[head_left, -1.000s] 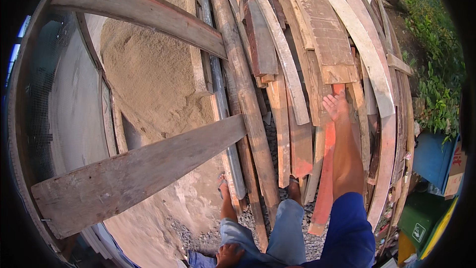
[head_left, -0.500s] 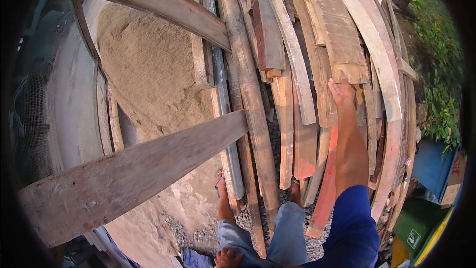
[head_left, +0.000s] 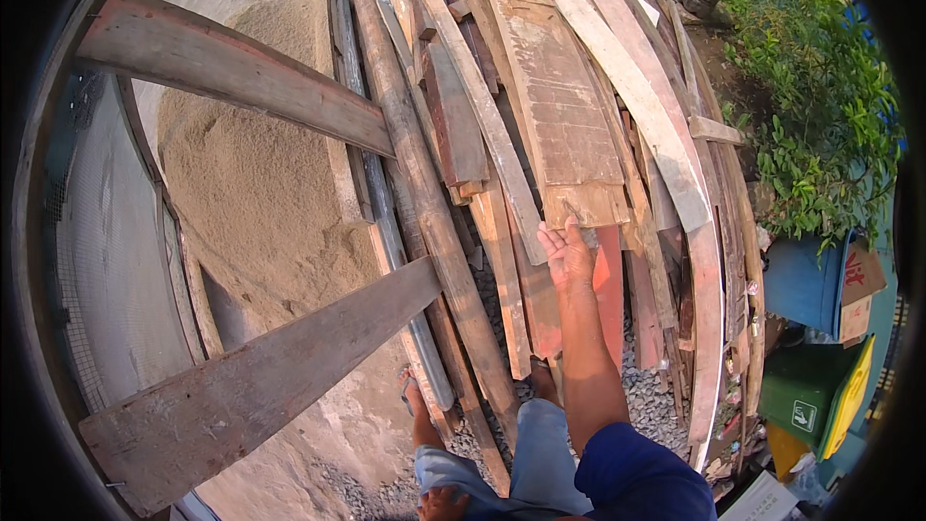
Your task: The person shovels sand from a pile onto a mesh screen and shakes the screen to separate fine sand from larger debris. The person repeatedly scoops and shakes the screen to process the sand.
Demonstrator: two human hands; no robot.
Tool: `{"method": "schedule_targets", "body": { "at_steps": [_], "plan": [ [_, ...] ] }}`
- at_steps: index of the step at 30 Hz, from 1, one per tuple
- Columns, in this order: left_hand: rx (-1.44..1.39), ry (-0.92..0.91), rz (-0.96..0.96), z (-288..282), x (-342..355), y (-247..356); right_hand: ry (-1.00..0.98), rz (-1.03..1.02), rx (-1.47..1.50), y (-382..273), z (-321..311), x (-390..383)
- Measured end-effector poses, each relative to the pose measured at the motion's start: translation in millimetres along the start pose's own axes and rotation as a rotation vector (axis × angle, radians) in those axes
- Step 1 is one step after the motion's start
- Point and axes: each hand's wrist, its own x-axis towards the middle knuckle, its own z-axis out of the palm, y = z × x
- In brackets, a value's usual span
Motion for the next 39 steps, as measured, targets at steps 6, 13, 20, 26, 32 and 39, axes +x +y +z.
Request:
{"method": "schedule_targets", "body": {
  "at_steps": [6,13,20,26,32,39],
  "plan": [
    [-0.017,-0.042,0.026,-13,4,-3,0.178,0.112,0.217,6,-43,-59],
    [-0.031,-0.067,0.020,-18,8,-1,0.088,0.294,0.466,-109,-83,-36],
    [-0.065,-0.164,-0.008,-49,6,11,0.187,0.387,0.364,-135,-151,16],
    [-0.003,-0.047,0.240,11,26,-35,0.544,0.142,-0.177,-135,-189,-3],
    [-0.083,-0.085,-0.022,-66,-1,39,0.261,0.107,-0.668,-122,-169,-25],
    [-0.103,-0.045,-0.117,-75,0,43,-0.053,-0.354,-1.353,-51,-142,46]
  ]
}}
